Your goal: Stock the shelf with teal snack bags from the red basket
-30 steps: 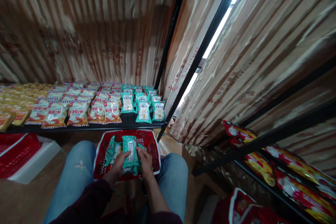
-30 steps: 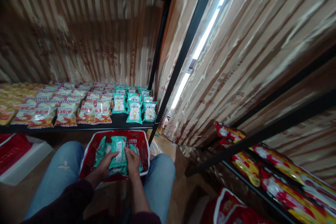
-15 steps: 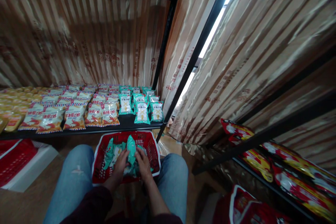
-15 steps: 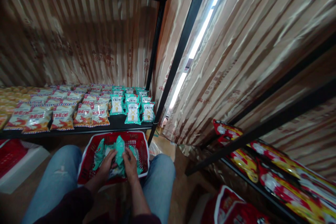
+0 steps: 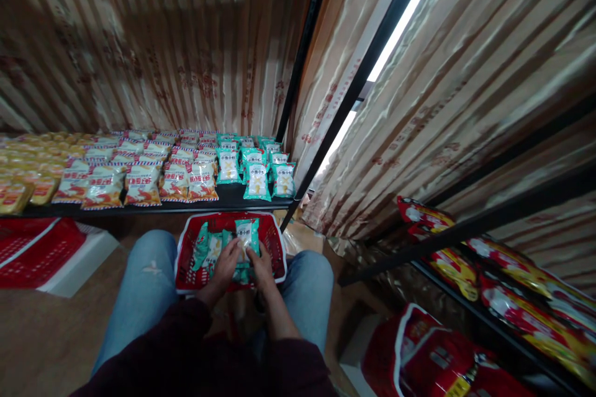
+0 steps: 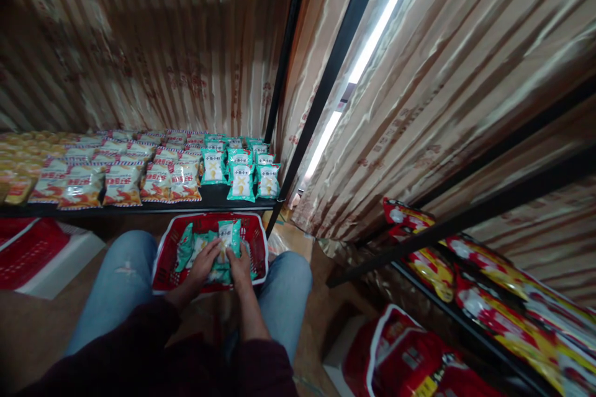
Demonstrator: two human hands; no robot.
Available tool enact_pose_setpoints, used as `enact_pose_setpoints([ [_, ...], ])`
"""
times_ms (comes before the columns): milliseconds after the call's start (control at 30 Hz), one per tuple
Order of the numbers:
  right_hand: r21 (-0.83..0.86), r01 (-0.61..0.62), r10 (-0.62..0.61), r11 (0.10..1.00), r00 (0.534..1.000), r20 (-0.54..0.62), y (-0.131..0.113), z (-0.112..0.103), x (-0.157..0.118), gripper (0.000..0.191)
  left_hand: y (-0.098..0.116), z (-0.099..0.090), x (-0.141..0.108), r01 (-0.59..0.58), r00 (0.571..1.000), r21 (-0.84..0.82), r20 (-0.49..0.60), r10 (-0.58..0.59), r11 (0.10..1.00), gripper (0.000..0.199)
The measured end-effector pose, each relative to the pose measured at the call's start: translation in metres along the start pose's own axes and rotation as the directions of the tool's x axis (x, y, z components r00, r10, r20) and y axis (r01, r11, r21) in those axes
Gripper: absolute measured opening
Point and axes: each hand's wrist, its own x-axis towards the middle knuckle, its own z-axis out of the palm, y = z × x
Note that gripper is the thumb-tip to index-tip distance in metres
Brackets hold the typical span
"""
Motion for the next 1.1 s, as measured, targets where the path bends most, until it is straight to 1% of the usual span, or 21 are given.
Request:
enact_pose_setpoints([
  [100,0.117,-0.086,0.086,0.989,0.996,0.004,-0.005,0.000,-0.002,0.046,-0.002,0.002,-0.001,-0.007,0.999,-0.028,0.034,0.008,1.000,0.035],
  [200,0.204,-0.095,0.094,0.974,0.995,0.014,-0.006,0.000,-0.002,0.052,-0.006,0.004,-0.002,-0.030,0.998,-0.058,0.061,0.034,0.998,0.041],
  [333,0.245,-0.101,0.104,0.964,0.995,-0.001,-0.003,0.001,-0.001,0.054,-0.011,0.004,-0.003,-0.047,0.996,-0.059,0.075,0.052,0.997,0.048],
  [500,0.252,-0.080,0.081,0.964,0.997,0.004,-0.004,0.001,-0.001,0.052,-0.016,0.000,-0.003,-0.081,0.992,-0.045,0.089,0.085,0.996,0.053],
  [633,0.262,-0.097,0.091,0.960,0.995,0.033,-0.009,0.000,-0.003,0.049,-0.018,-0.003,-0.002,-0.135,0.990,0.001,0.029,0.135,0.991,0.050],
  [667,0.269,-0.086,0.077,0.959,0.996,0.043,-0.010,0.000,-0.004,0.049,-0.018,-0.004,-0.002,-0.152,0.988,0.018,0.015,0.152,0.988,0.049],
  [867,0.249,-0.095,0.070,0.964,0.992,0.107,-0.009,0.006,-0.004,0.051,-0.023,-0.011,0.002,-0.239,0.967,0.105,-0.058,0.246,0.965,0.044],
  [1000,0.268,-0.107,0.092,0.958,0.993,0.067,-0.011,0.010,-0.003,0.058,-0.020,-0.014,-0.001,-0.305,0.945,0.166,-0.073,0.320,0.938,0.045],
  [1033,0.265,-0.094,0.079,0.960,0.995,0.066,-0.012,0.010,-0.003,0.059,-0.019,-0.015,-0.001,-0.322,0.937,0.184,-0.076,0.340,0.929,0.043],
  [1100,0.247,-0.050,0.027,0.968,0.995,0.098,-0.015,0.011,-0.002,0.057,-0.016,-0.016,-0.001,-0.356,0.921,0.220,-0.082,0.381,0.908,0.040],
])
